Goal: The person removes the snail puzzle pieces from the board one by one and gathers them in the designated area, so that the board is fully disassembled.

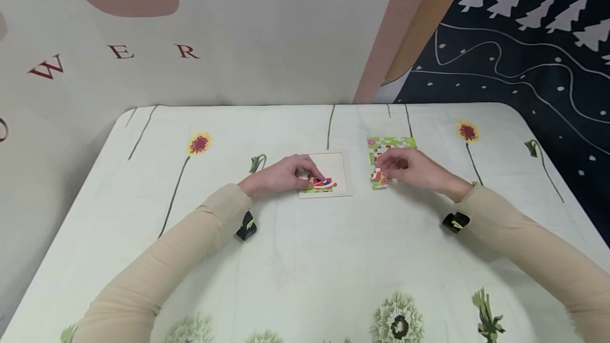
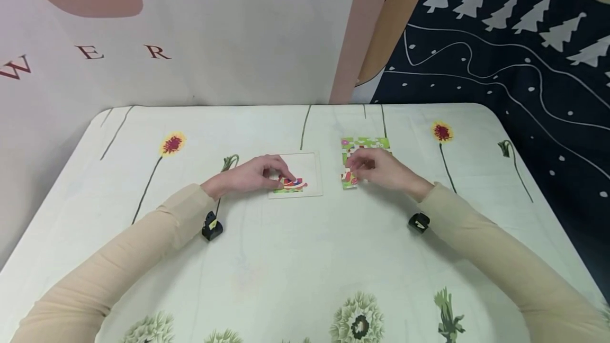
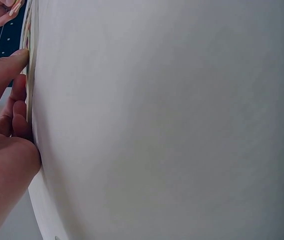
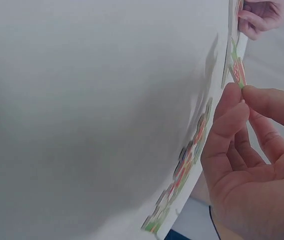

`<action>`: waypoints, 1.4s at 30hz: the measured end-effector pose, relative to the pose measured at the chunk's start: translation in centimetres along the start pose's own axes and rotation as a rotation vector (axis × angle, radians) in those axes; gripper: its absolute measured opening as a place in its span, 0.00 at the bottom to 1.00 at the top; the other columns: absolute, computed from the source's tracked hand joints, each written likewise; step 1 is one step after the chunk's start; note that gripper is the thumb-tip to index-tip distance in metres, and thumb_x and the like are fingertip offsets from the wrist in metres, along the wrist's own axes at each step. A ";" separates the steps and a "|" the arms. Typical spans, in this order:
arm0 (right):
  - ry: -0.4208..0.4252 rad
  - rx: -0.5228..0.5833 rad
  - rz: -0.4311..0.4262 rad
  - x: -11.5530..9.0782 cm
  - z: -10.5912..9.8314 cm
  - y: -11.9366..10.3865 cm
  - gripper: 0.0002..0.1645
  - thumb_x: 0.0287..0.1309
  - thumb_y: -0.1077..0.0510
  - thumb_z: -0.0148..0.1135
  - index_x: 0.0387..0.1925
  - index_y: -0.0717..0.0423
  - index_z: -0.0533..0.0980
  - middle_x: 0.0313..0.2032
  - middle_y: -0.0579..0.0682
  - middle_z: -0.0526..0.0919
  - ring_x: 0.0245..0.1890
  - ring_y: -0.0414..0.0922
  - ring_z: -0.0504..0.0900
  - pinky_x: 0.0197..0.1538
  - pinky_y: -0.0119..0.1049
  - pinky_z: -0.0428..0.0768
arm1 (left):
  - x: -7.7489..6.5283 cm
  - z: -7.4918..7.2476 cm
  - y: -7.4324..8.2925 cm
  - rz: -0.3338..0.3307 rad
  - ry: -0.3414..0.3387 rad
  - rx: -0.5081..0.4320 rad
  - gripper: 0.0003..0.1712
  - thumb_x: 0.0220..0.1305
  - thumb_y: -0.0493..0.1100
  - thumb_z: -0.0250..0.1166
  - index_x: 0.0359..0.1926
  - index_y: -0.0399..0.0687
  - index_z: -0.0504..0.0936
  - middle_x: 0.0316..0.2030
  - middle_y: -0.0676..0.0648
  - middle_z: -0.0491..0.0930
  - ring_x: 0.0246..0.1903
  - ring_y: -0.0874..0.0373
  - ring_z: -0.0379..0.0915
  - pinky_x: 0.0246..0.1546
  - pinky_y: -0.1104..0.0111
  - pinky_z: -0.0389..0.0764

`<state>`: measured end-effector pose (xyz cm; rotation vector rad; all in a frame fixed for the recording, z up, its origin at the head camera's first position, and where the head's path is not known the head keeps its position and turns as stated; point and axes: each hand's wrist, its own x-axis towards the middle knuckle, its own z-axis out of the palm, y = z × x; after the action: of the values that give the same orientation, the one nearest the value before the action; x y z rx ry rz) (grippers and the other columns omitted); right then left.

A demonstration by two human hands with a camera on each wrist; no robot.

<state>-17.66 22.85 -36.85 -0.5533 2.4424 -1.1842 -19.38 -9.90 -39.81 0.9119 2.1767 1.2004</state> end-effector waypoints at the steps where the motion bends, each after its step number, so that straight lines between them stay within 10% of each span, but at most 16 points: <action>1: 0.001 -0.003 0.004 -0.1 -0.1 0.0 0.11 0.60 0.69 0.60 0.45 0.62 0.79 0.38 0.54 0.80 0.34 0.48 0.74 0.34 0.32 0.73 | 0.0 0.0 0.0 0.001 0.002 -0.001 0.15 0.59 0.30 0.64 0.48 0.42 0.85 0.44 0.50 0.79 0.47 0.56 0.68 0.49 0.64 0.66; 42: 0.130 -0.015 0.153 -4.3 -4.1 4.1 0.13 0.65 0.64 0.59 0.50 0.65 0.76 0.43 0.60 0.79 0.34 0.44 0.77 0.30 0.34 0.75 | -0.1 0.0 0.2 -0.047 -0.003 0.017 0.14 0.60 0.32 0.64 0.48 0.44 0.85 0.45 0.51 0.77 0.46 0.57 0.68 0.45 0.66 0.66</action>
<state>-16.70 30.02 -37.11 -0.2955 2.5524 -1.1730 -19.23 -9.83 -39.62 0.8646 2.1972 1.1592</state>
